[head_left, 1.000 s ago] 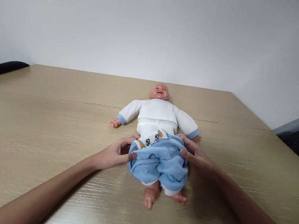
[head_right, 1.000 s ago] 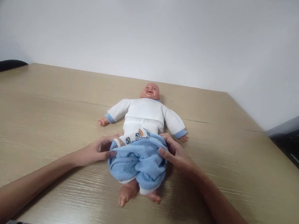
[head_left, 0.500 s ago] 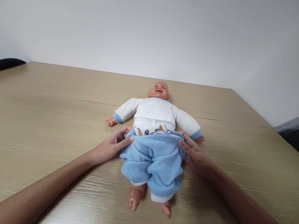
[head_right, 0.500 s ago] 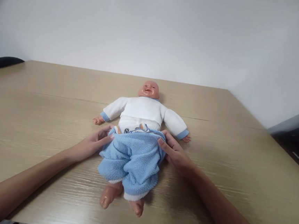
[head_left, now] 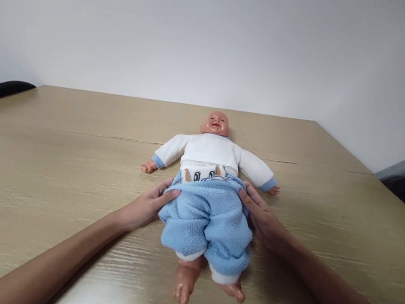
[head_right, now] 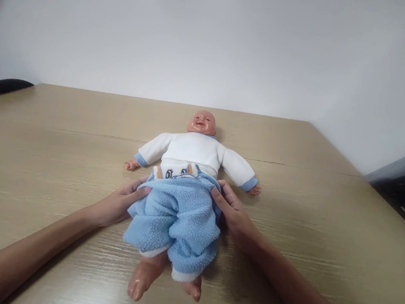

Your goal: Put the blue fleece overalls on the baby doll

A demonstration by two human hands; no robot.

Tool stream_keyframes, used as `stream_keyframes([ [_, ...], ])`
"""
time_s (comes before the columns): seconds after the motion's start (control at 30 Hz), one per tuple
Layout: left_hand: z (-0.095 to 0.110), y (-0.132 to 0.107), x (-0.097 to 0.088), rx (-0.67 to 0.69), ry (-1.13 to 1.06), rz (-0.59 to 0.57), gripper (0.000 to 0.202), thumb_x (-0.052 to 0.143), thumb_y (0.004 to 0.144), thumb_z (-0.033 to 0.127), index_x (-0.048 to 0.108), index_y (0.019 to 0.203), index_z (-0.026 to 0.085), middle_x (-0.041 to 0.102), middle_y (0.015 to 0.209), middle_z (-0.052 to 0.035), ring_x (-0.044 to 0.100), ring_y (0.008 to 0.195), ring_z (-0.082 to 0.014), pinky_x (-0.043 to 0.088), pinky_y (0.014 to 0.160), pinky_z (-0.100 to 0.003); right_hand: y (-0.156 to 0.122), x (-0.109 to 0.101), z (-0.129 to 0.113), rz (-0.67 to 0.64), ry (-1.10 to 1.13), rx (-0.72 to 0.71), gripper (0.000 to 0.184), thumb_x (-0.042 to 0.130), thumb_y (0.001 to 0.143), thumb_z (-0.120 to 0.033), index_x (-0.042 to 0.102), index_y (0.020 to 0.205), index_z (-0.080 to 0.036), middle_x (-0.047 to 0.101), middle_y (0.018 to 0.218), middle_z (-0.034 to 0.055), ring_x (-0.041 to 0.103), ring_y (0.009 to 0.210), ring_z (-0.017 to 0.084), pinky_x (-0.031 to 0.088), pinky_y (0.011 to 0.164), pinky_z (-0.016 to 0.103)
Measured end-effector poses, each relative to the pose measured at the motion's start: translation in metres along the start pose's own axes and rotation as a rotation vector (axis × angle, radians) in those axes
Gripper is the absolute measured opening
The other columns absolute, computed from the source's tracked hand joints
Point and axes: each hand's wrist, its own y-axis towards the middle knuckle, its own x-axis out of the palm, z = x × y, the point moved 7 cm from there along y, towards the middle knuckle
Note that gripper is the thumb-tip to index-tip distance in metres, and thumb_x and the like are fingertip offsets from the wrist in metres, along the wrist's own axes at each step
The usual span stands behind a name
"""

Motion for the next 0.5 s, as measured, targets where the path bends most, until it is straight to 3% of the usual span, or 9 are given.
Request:
stream_keyframes([
  [0.2,-0.004,0.001,-0.015,-0.011,0.100,0.011,0.054,0.075,0.100,0.059,0.070,0.140,0.023,0.081,0.114,-0.0081,0.076,0.099,-0.0234,0.060,0.087,-0.031,0.012,-0.007,-0.007,-0.113,-0.126,-0.124,0.031,0.074,0.102,-0.058,0.066,0.115,-0.031,0.066,0.101,-0.0029,0.061,0.093,0.018,0.051,0.086,0.027],
  [0.3,-0.002,0.000,-0.020,-0.004,0.097,-0.020,0.054,0.076,0.099,0.058,0.070,0.140,0.022,0.079,0.113,-0.0090,0.075,0.098,-0.0244,0.059,0.087,-0.033,0.013,-0.010,-0.019,-0.124,-0.200,-0.215,0.029,0.073,0.103,-0.056,0.067,0.108,-0.028,0.062,0.099,-0.0018,0.056,0.092,0.018,0.047,0.086,0.027],
  [0.37,0.007,0.000,-0.024,0.059,0.136,0.014,0.051,0.078,0.097,0.057,0.072,0.134,0.021,0.076,0.110,-0.0089,0.072,0.097,-0.0245,0.058,0.086,-0.033,0.013,-0.011,-0.028,-0.103,-0.216,-0.249,0.026,0.073,0.104,-0.053,0.067,0.106,-0.028,0.059,0.096,-0.0019,0.053,0.089,0.018,0.045,0.083,0.028],
  [0.5,0.044,0.007,-0.031,0.257,0.286,0.207,0.035,0.076,0.099,0.053,0.075,0.109,0.020,0.070,0.101,-0.0055,0.064,0.092,-0.0207,0.052,0.084,-0.030,0.019,-0.006,-0.051,-0.057,-0.219,-0.345,0.021,0.076,0.103,-0.047,0.067,0.106,-0.028,0.056,0.092,-0.0025,0.050,0.086,0.017,0.042,0.080,0.028],
])
